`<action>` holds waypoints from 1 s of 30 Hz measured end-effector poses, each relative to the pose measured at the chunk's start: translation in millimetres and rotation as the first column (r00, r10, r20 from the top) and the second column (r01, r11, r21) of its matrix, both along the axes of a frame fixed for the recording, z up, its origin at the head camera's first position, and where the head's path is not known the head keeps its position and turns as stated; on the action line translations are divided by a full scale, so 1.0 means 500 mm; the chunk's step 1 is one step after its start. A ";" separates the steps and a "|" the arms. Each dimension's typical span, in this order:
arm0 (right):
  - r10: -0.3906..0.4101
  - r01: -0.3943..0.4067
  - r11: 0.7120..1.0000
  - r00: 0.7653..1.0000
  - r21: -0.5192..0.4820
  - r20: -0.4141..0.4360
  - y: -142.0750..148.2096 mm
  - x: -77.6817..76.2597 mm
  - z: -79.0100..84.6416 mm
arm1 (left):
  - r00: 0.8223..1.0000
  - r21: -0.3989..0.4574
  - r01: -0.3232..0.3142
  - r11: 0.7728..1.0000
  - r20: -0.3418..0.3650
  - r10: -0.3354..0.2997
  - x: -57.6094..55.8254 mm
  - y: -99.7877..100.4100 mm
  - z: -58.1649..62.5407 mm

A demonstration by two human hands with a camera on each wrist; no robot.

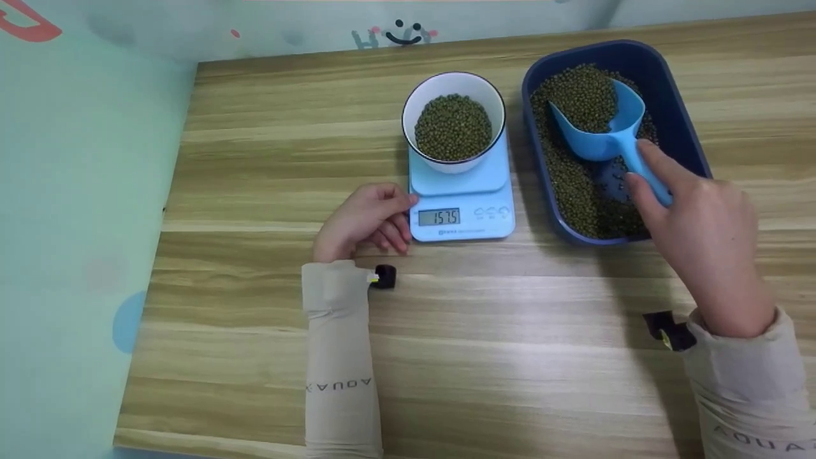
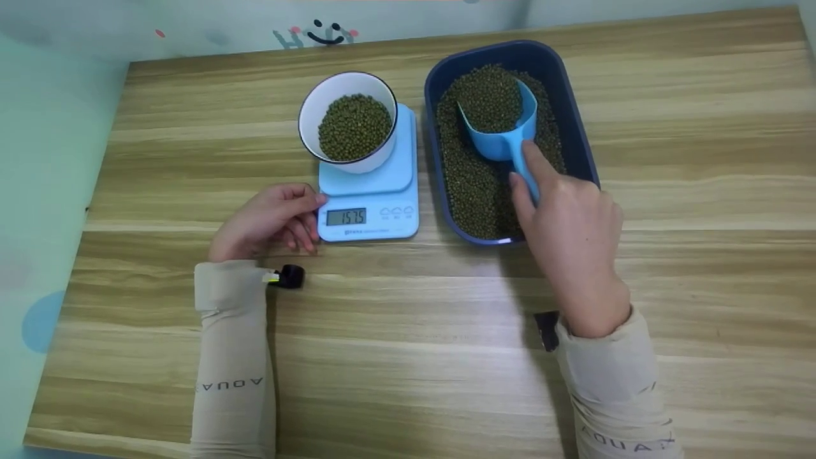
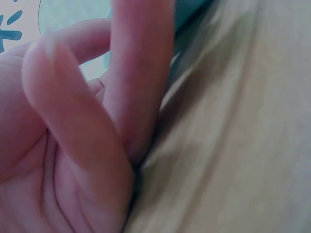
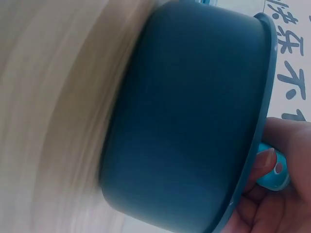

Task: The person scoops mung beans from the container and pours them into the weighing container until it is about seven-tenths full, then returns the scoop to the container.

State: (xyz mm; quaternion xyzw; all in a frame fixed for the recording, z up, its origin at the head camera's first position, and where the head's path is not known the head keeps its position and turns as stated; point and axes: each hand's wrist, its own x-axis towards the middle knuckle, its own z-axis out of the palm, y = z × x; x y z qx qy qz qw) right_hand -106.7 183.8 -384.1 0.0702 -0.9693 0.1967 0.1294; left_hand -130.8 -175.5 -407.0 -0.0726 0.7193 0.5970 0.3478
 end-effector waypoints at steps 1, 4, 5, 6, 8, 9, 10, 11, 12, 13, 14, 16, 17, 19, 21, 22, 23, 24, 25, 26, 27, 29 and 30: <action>0.001 -0.001 1.000 1.000 0.003 -0.003 0.000 0.000 -0.001 | 1.000 0.003 -0.002 1.000 0.001 0.002 0.000 0.000 0.000; 0.001 -0.001 1.000 1.000 0.002 -0.012 0.002 -0.001 -0.004 | 1.000 0.011 -0.007 1.000 0.004 0.007 0.001 0.000 -0.001; 0.002 -0.002 1.000 1.000 0.001 -0.014 0.003 -0.001 -0.005 | 1.000 0.011 -0.009 1.000 0.006 0.009 0.001 0.000 -0.001; 0.003 -0.003 1.000 1.000 0.000 -0.015 0.004 -0.001 -0.006 | 1.000 0.011 -0.011 1.000 0.008 0.011 0.001 0.000 -0.003; 0.002 -0.002 1.000 1.000 -0.010 -0.010 0.005 -0.003 -0.007 | 1.000 0.008 -0.014 1.000 0.009 0.014 0.000 0.000 -0.004; 0.001 -0.001 1.000 1.000 -0.014 -0.005 0.005 -0.003 -0.008 | 1.000 0.005 -0.015 1.000 0.009 0.014 0.000 0.000 -0.005; 0.001 -0.001 1.000 1.000 -0.014 -0.001 0.006 -0.004 -0.008 | 1.000 0.004 -0.016 1.000 0.008 0.016 0.000 0.000 -0.006; 0.004 -0.004 1.000 1.000 -0.014 0.004 0.006 -0.005 -0.008 | 1.000 0.003 -0.017 1.000 0.007 0.017 0.000 0.000 -0.007; 0.008 -0.007 1.000 1.000 -0.012 0.009 0.006 -0.005 -0.008 | 1.000 0.003 -0.018 1.000 0.006 0.018 -0.001 0.000 -0.008; 0.011 -0.011 1.000 1.000 -0.007 0.013 0.005 -0.005 -0.009 | 1.000 0.004 -0.018 1.000 0.006 0.018 -0.001 0.000 -0.008; 0.016 -0.016 1.000 1.000 0.000 0.019 0.005 -0.006 -0.010 | 1.000 0.003 -0.018 1.000 0.007 0.018 -0.001 0.000 -0.007; 0.027 -0.028 1.000 0.999 0.011 0.040 0.004 -0.007 -0.011 | 1.000 0.004 -0.020 1.000 0.008 0.020 -0.001 -0.001 -0.007; 0.032 -0.033 0.999 0.998 0.017 0.048 0.003 -0.008 -0.013 | 1.000 0.004 -0.019 1.000 0.008 0.019 -0.001 -0.001 -0.006; 0.033 -0.035 0.999 0.997 0.029 0.066 0.001 -0.009 -0.015 | 1.000 0.005 -0.019 1.000 0.010 0.019 -0.001 -0.001 -0.005; 0.029 -0.032 0.999 0.997 0.029 0.077 -0.002 -0.010 -0.018 | 1.000 0.004 -0.021 1.000 0.010 0.021 -0.001 -0.001 -0.005; 0.032 -0.035 0.999 0.997 0.035 0.072 -0.003 -0.009 -0.020 | 1.000 0.003 -0.021 1.000 0.012 0.021 0.000 0.000 -0.004; 0.035 -0.038 0.998 0.997 0.043 0.066 -0.005 -0.008 -0.023 | 1.000 0.000 -0.021 1.000 0.014 0.021 0.000 0.000 -0.004; 0.037 -0.040 0.998 0.997 0.046 0.062 -0.006 -0.007 -0.025 | 1.000 -0.002 -0.019 1.000 0.016 0.019 -0.001 0.001 -0.004; 0.040 -0.043 0.998 0.997 0.050 0.059 -0.008 -0.007 -0.027 | 1.000 -0.003 -0.019 1.000 0.015 0.019 0.000 0.001 -0.003; 0.043 -0.046 0.998 0.998 0.053 0.056 -0.010 -0.007 -0.028 | 1.000 -0.003 -0.020 1.000 0.015 0.020 0.000 0.000 -0.003; 0.045 -0.048 0.997 0.997 0.053 0.058 -0.011 -0.007 -0.029 | 1.000 -0.006 -0.020 1.000 0.015 0.020 0.000 0.000 -0.002; 0.044 -0.047 0.997 0.997 0.055 0.061 -0.013 -0.008 -0.031 | 1.000 -0.011 -0.018 1.000 0.012 0.019 0.000 0.000 0.000; 0.042 -0.045 0.998 0.997 0.053 0.064 -0.013 -0.009 -0.030 | 1.000 -0.012 -0.018 1.000 0.010 0.018 0.000 -0.001 0.000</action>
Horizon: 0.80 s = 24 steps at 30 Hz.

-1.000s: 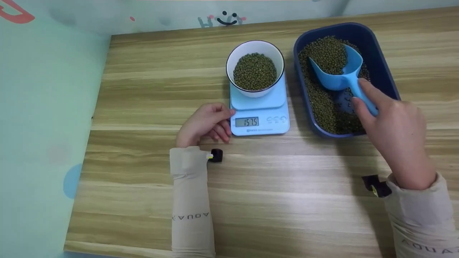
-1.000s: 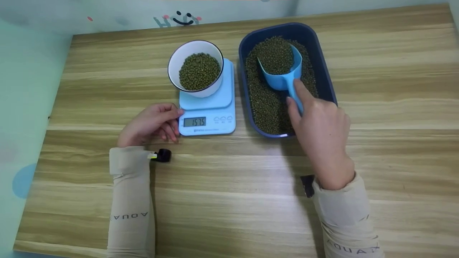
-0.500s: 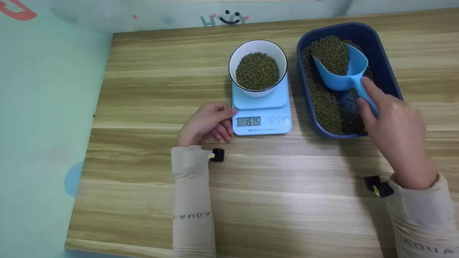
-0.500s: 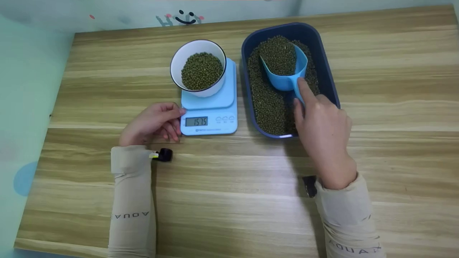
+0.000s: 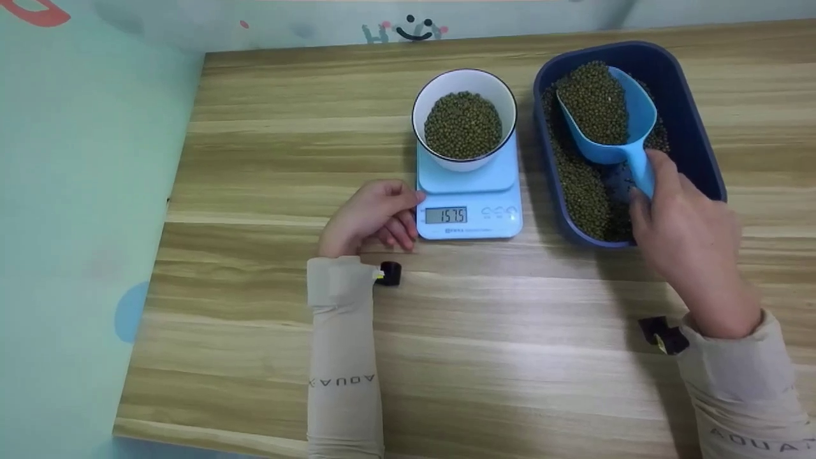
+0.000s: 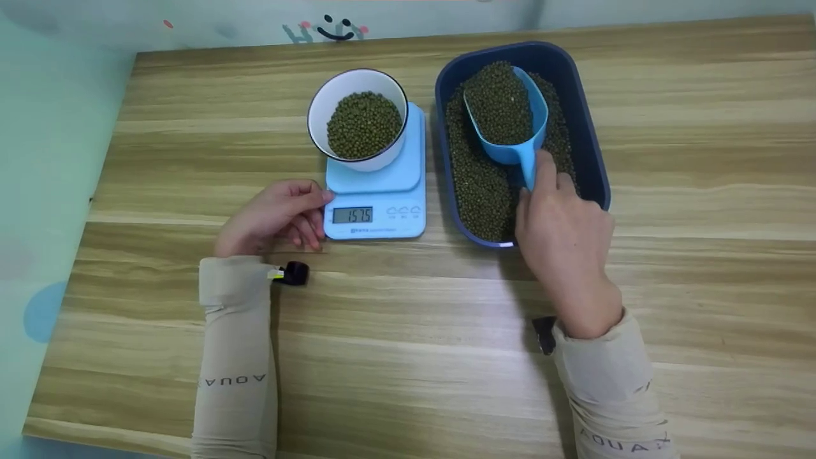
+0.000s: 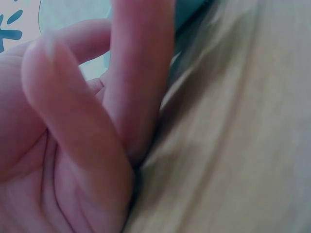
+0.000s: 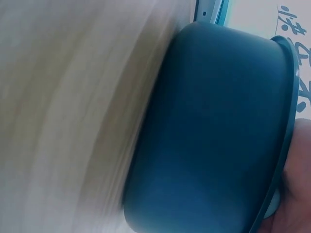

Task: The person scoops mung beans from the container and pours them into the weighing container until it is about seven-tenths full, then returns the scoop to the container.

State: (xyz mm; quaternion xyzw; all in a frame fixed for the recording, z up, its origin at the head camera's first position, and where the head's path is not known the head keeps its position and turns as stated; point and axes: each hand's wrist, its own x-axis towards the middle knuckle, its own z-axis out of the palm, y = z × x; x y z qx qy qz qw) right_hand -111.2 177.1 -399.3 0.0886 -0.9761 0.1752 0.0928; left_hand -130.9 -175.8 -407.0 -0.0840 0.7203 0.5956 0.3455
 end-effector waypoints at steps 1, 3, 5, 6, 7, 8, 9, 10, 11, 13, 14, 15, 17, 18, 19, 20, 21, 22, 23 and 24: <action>-0.004 0.004 1.000 1.000 -0.003 0.001 0.001 0.000 0.000 | 1.000 -0.001 0.001 1.000 -0.001 -0.001 -0.001 0.000 -0.001; -0.006 0.006 1.000 1.000 -0.007 -0.003 0.002 0.000 -0.001 | 1.000 -0.003 0.002 1.000 -0.002 -0.002 -0.002 0.000 -0.003; -0.007 0.007 1.000 1.000 -0.007 -0.009 0.002 0.000 -0.002 | 1.000 -0.001 0.001 1.000 -0.004 -0.001 -0.004 -0.002 -0.013; -0.008 0.008 1.000 1.000 -0.008 -0.010 0.001 0.000 -0.002 | 1.000 0.000 -0.001 1.000 -0.004 0.001 -0.006 -0.004 -0.020; -0.007 0.007 1.000 1.000 -0.012 -0.010 0.001 0.000 -0.003 | 1.000 0.003 -0.002 1.000 -0.005 0.002 -0.007 -0.006 -0.026; -0.005 0.005 1.000 1.000 -0.014 -0.018 0.001 0.000 -0.004 | 1.000 0.009 -0.004 1.000 -0.005 0.004 -0.009 -0.008 -0.033; -0.003 0.003 1.000 1.000 -0.018 -0.022 0.000 0.000 -0.004 | 1.000 0.015 -0.007 1.000 -0.006 0.007 -0.010 -0.010 -0.040; -0.002 0.002 1.000 1.000 -0.022 -0.026 0.000 0.001 -0.005 | 1.000 0.023 -0.010 1.000 -0.007 0.010 -0.012 -0.011 -0.046; 0.000 0.000 1.000 1.000 -0.028 -0.029 -0.001 0.001 -0.005 | 1.000 0.031 -0.012 0.999 -0.008 0.012 -0.012 -0.012 -0.049; 0.000 -0.001 0.999 1.000 -0.040 -0.031 -0.001 0.002 -0.007 | 1.000 0.044 -0.014 0.999 -0.013 0.015 -0.012 -0.013 -0.053; -0.004 0.003 0.999 1.000 -0.043 -0.029 -0.001 0.002 -0.007 | 1.000 0.050 -0.014 0.999 -0.014 0.015 -0.012 -0.014 -0.055; -0.009 0.008 0.999 1.000 -0.047 -0.018 -0.002 0.002 -0.007 | 1.000 0.052 -0.014 0.999 -0.016 0.014 -0.012 -0.014 -0.055; -0.017 0.017 0.998 1.000 -0.059 0.007 -0.002 0.001 -0.006 | 1.000 0.054 -0.011 0.999 -0.019 0.012 -0.012 -0.015 -0.056; -0.023 0.024 0.998 1.000 -0.066 0.020 -0.001 0.000 -0.005 | 1.000 0.055 -0.011 0.998 -0.019 0.012 -0.012 -0.015 -0.056; -0.029 0.032 0.997 0.999 -0.075 0.036 0.000 -0.001 -0.005 | 1.000 0.057 -0.011 0.998 -0.018 0.012 -0.011 -0.015 -0.056; -0.033 0.037 0.996 0.998 -0.085 0.048 0.001 -0.002 -0.004 | 1.000 0.059 -0.011 0.998 -0.015 0.012 -0.011 -0.015 -0.056; -0.036 0.042 0.995 0.997 -0.093 0.061 0.002 -0.003 -0.003 | 1.000 0.057 -0.011 0.998 -0.011 0.012 -0.011 -0.014 -0.054; -0.040 0.047 0.994 0.997 -0.101 0.073 0.003 -0.004 -0.003 | 1.000 0.054 -0.011 0.998 -0.009 0.011 -0.010 -0.013 -0.049; -0.044 0.052 0.993 0.996 -0.106 0.082 0.004 -0.004 -0.003 | 1.000 0.053 -0.011 0.999 -0.006 0.011 -0.008 -0.011 -0.041; -0.046 0.056 0.992 0.995 -0.111 0.088 0.005 -0.005 -0.003 | 1.000 0.052 -0.010 0.999 -0.003 0.010 -0.006 -0.009 -0.033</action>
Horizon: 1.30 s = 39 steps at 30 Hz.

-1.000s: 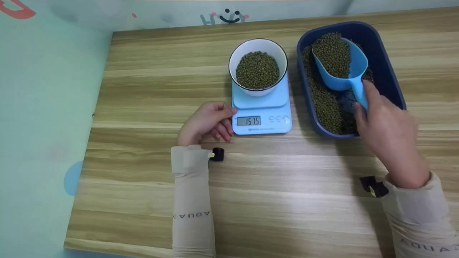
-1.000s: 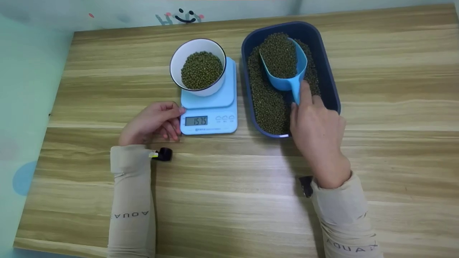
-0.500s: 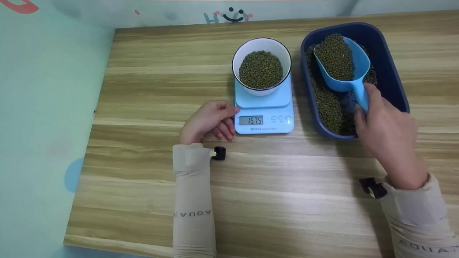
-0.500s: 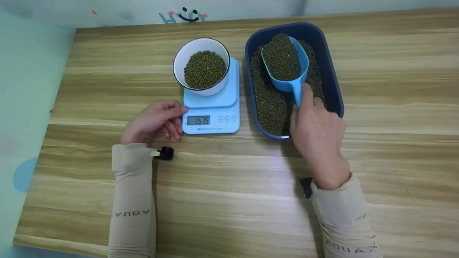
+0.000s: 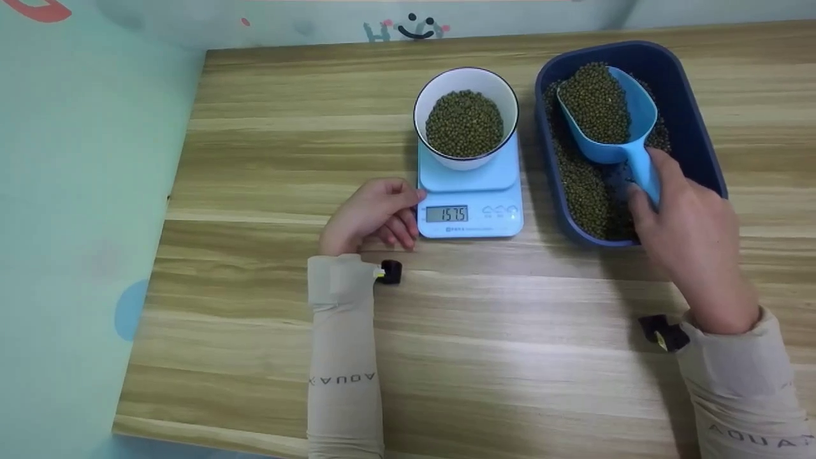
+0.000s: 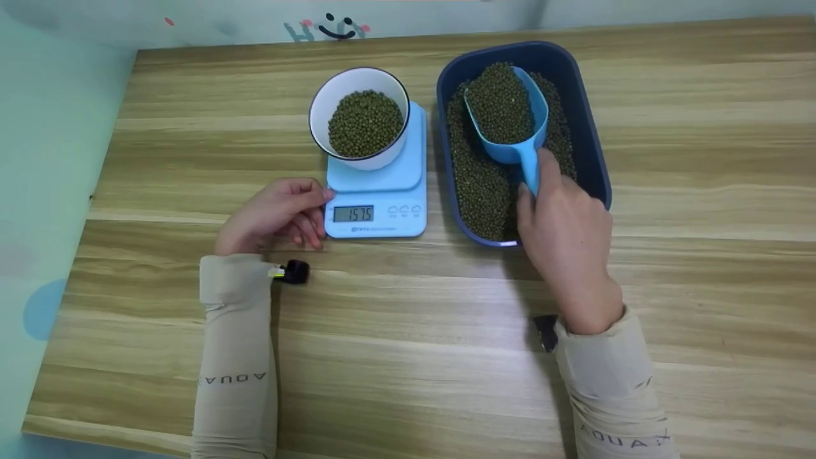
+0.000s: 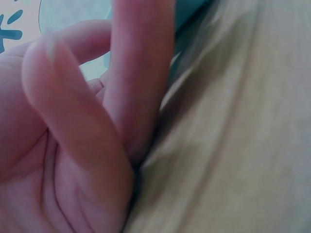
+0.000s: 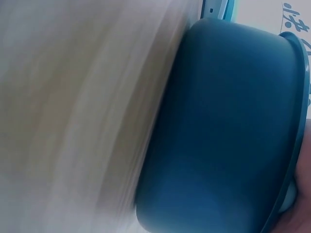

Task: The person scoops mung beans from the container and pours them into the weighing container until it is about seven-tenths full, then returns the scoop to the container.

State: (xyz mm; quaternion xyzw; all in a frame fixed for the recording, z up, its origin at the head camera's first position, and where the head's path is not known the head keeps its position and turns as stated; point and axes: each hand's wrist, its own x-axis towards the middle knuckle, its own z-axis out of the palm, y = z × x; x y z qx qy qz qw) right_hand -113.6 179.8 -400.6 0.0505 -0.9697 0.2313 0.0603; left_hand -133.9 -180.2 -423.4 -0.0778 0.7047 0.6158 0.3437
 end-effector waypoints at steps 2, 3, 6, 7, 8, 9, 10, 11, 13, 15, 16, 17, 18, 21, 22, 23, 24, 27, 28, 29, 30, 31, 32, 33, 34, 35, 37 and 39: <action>0.001 -0.001 1.000 1.000 0.002 -0.006 0.001 0.000 -0.001 | 1.000 -0.005 0.002 1.000 0.003 -0.002 0.004 0.003 0.015; 0.002 -0.002 1.000 1.000 0.005 -0.011 0.001 0.000 -0.001 | 1.000 -0.009 0.004 1.000 0.003 -0.004 0.005 0.005 0.021; 0.013 -0.013 1.000 0.999 0.011 -0.037 0.002 0.000 -0.001 | 1.000 -0.010 0.008 1.000 0.000 -0.008 0.008 0.006 0.030; 0.018 -0.017 1.000 0.999 0.015 -0.047 0.002 -0.001 -0.001 | 1.000 -0.009 0.009 1.000 -0.002 -0.009 0.008 0.006 0.030; 0.023 -0.022 1.000 0.998 0.018 -0.054 0.003 -0.001 0.000 | 1.000 -0.009 0.010 1.000 -0.003 -0.010 0.009 0.006 0.030; 0.030 -0.029 0.999 0.998 0.021 -0.059 0.003 -0.001 0.000 | 1.000 -0.009 0.010 1.000 -0.004 -0.010 0.009 0.006 0.030; 0.036 -0.034 0.999 0.997 0.022 -0.062 0.004 -0.001 0.000 | 1.000 -0.011 0.008 1.000 -0.003 -0.008 0.009 0.005 0.030; 0.040 -0.039 0.999 0.997 0.022 -0.063 0.005 -0.002 0.001 | 1.000 -0.013 0.007 1.000 -0.003 -0.007 0.009 0.005 0.030; 0.047 -0.046 0.999 0.996 0.022 -0.078 0.006 -0.002 0.000 | 1.000 -0.020 0.006 1.000 -0.005 -0.006 0.009 0.005 0.029; 0.044 -0.043 0.999 0.995 0.012 -0.094 0.006 -0.003 -0.001 | 1.000 -0.028 0.005 1.000 -0.008 -0.006 0.009 0.005 0.028; 0.040 -0.039 0.999 0.994 0.004 -0.103 0.006 -0.003 -0.002 | 1.000 -0.031 0.005 0.999 -0.008 -0.005 0.009 0.005 0.028; 0.034 -0.035 0.999 0.993 -0.006 -0.112 0.007 -0.003 -0.002 | 1.000 -0.034 0.006 0.999 -0.010 -0.006 0.009 0.006 0.028; 0.028 -0.030 0.999 0.992 -0.014 -0.121 0.007 -0.003 -0.003 | 1.000 -0.035 0.006 0.999 -0.012 -0.007 0.008 0.006 0.028; 0.008 -0.014 0.999 0.993 -0.045 -0.118 0.008 -0.004 -0.003 | 1.000 -0.037 0.003 0.999 -0.011 -0.004 0.008 0.007 0.028; 0.004 -0.010 0.999 0.994 -0.050 -0.113 0.009 -0.004 -0.003 | 1.000 -0.037 0.004 0.999 -0.011 -0.005 0.008 0.007 0.028; -0.001 -0.005 0.999 0.994 -0.053 -0.105 0.009 -0.004 -0.003 | 1.000 -0.037 0.004 0.999 -0.009 -0.005 0.008 0.007 0.029; -0.004 -0.002 0.998 0.995 -0.055 -0.100 0.010 -0.005 -0.003 | 1.000 -0.037 0.005 0.999 -0.008 -0.005 0.008 0.007 0.029; -0.013 0.008 0.998 0.996 -0.057 -0.084 0.010 -0.005 -0.001 | 1.000 -0.039 0.009 0.999 -0.007 -0.009 0.009 0.007 0.032; -0.017 0.012 0.998 0.997 -0.057 -0.080 0.010 -0.005 -0.001 | 1.000 -0.041 0.011 0.999 -0.007 -0.011 0.009 0.006 0.032; -0.020 0.016 0.998 0.997 -0.058 -0.076 0.010 -0.005 -0.001 | 1.000 -0.040 0.011 0.999 -0.007 -0.012 0.009 0.006 0.032; -0.024 0.019 0.998 0.997 -0.058 -0.074 0.010 -0.005 -0.001 | 1.000 -0.041 0.012 0.999 -0.008 -0.012 0.009 0.006 0.033; -0.027 0.023 0.998 0.997 -0.059 -0.071 0.009 -0.005 -0.001 | 1.000 -0.040 0.013 0.999 -0.009 -0.013 0.009 0.006 0.032; -0.030 0.026 0.998 0.997 -0.059 -0.069 0.009 -0.005 -0.001 | 1.000 -0.039 0.012 0.999 -0.009 -0.013 0.009 0.006 0.032; -0.033 0.030 0.998 0.997 -0.059 -0.066 0.009 -0.006 0.000 | 1.000 -0.037 0.012 0.999 -0.008 -0.012 0.009 0.006 0.032; -0.036 0.032 0.998 0.997 -0.059 -0.064 0.009 -0.006 0.000 | 1.000 -0.034 0.011 0.999 -0.008 -0.011 0.008 0.006 0.030; -0.038 0.034 0.998 0.997 -0.058 -0.061 0.009 -0.006 0.000 | 1.000 -0.030 0.009 1.000 -0.008 -0.009 0.008 0.006 0.029; -0.042 0.039 0.998 0.998 -0.057 -0.053 0.009 -0.007 0.001 | 1.000 -0.024 0.008 1.000 -0.007 -0.008 0.005 0.004 0.022; -0.047 0.044 0.997 0.998 -0.058 -0.047 0.010 -0.008 0.001 | 1.000 -0.017 0.007 1.000 -0.007 -0.007 0.002 0.002 0.010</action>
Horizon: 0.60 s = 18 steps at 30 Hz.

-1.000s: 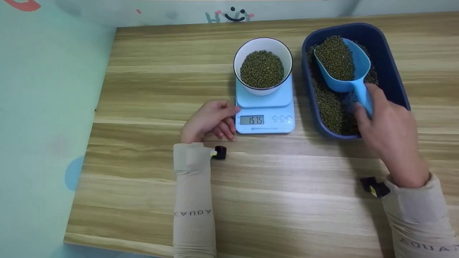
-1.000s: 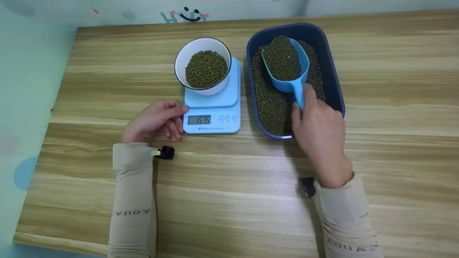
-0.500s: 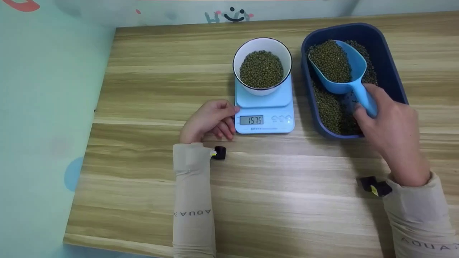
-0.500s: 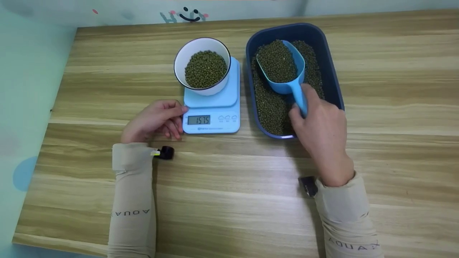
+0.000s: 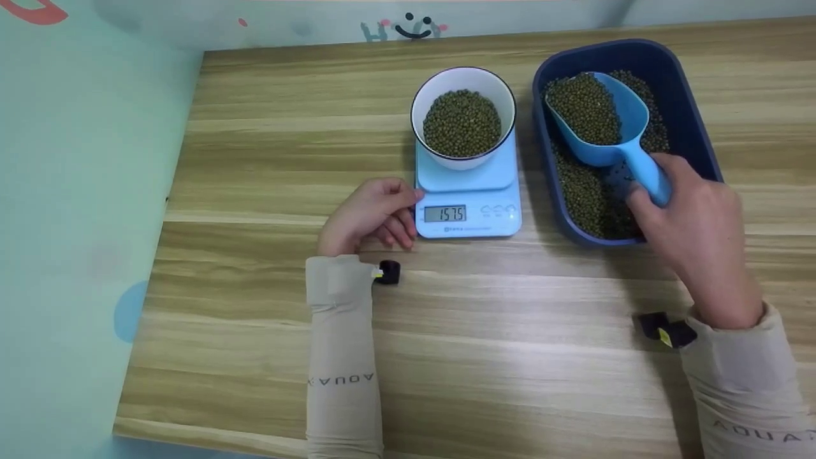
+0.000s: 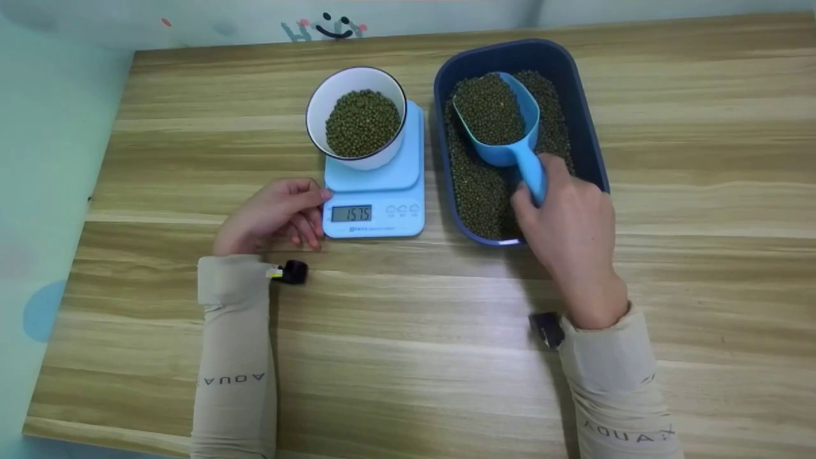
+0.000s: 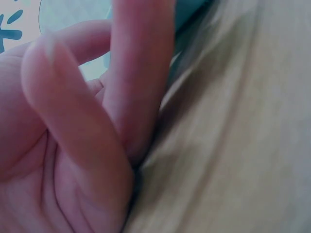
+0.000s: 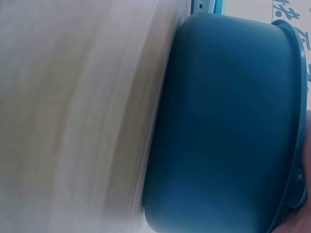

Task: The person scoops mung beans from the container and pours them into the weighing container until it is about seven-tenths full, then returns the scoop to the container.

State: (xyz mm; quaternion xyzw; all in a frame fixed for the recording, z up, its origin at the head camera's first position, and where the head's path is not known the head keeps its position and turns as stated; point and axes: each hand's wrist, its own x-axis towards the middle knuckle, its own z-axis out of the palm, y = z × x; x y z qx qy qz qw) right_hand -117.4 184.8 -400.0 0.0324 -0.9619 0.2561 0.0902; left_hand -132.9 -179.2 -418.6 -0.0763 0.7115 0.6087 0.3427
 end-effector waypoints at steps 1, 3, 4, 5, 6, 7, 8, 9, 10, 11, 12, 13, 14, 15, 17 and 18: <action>-0.001 0.001 1.000 1.000 0.000 0.001 0.000 0.000 0.001 | 1.000 0.004 -0.002 1.000 0.000 0.002 -0.002 -0.002 -0.007; -0.004 0.004 1.000 1.000 0.000 0.005 -0.001 0.000 0.002 | 1.000 0.008 -0.002 1.000 -0.002 0.002 -0.005 -0.005 -0.019; -0.005 0.005 1.000 1.000 -0.001 0.004 0.000 0.001 0.002 | 1.000 0.009 -0.004 1.000 -0.002 0.004 -0.006 -0.006 -0.025; -0.007 0.007 1.000 1.000 0.000 0.000 0.000 0.001 0.002 | 1.000 0.007 -0.003 1.000 -0.006 0.003 -0.007 -0.006 -0.028; -0.009 0.009 1.000 1.000 0.000 -0.005 0.001 0.002 0.002 | 1.000 0.006 -0.002 1.000 -0.010 0.002 -0.008 -0.006 -0.030; -0.011 0.011 1.000 1.000 0.000 -0.008 0.001 0.002 0.002 | 1.000 0.004 -0.001 1.000 -0.016 0.001 -0.008 -0.005 -0.032; -0.012 0.012 1.000 1.000 0.000 -0.011 0.001 0.003 0.002 | 1.000 0.001 0.000 1.000 -0.020 0.000 -0.008 -0.005 -0.033; -0.015 0.015 1.000 1.000 0.000 -0.012 0.001 0.003 0.002 | 1.000 -0.002 0.000 1.000 -0.025 0.000 -0.008 -0.005 -0.033; -0.015 0.015 1.000 1.000 0.000 -0.016 0.002 0.004 0.003 | 1.000 -0.005 0.002 1.000 -0.030 -0.002 -0.008 -0.005 -0.034; -0.016 0.016 1.000 1.000 0.001 -0.021 0.002 0.004 0.003 | 0.999 -0.008 0.003 1.000 -0.034 -0.003 -0.008 -0.005 -0.034; -0.016 0.016 1.000 1.000 0.001 -0.019 0.002 0.004 0.003 | 0.999 -0.008 0.002 1.000 -0.034 -0.002 -0.008 -0.005 -0.034; -0.016 0.016 1.000 1.000 0.001 -0.017 0.002 0.004 0.003 | 0.999 -0.009 0.002 1.000 -0.034 -0.002 -0.008 -0.005 -0.034; -0.014 0.014 1.000 1.000 0.000 -0.018 0.002 0.004 0.004 | 0.999 -0.009 0.002 1.000 -0.033 -0.002 -0.008 -0.005 -0.033; -0.013 0.013 1.000 1.000 0.001 -0.017 0.002 0.004 0.004 | 1.000 -0.009 0.002 1.000 -0.031 -0.002 -0.008 -0.006 -0.033; -0.011 0.011 1.000 1.000 0.003 -0.014 0.002 0.003 0.005 | 1.000 -0.005 0.002 1.000 -0.027 -0.002 -0.009 -0.007 -0.033; -0.011 0.011 1.000 1.000 0.003 -0.012 0.002 0.003 0.005 | 1.000 -0.002 0.002 1.000 -0.024 -0.003 -0.009 -0.007 -0.032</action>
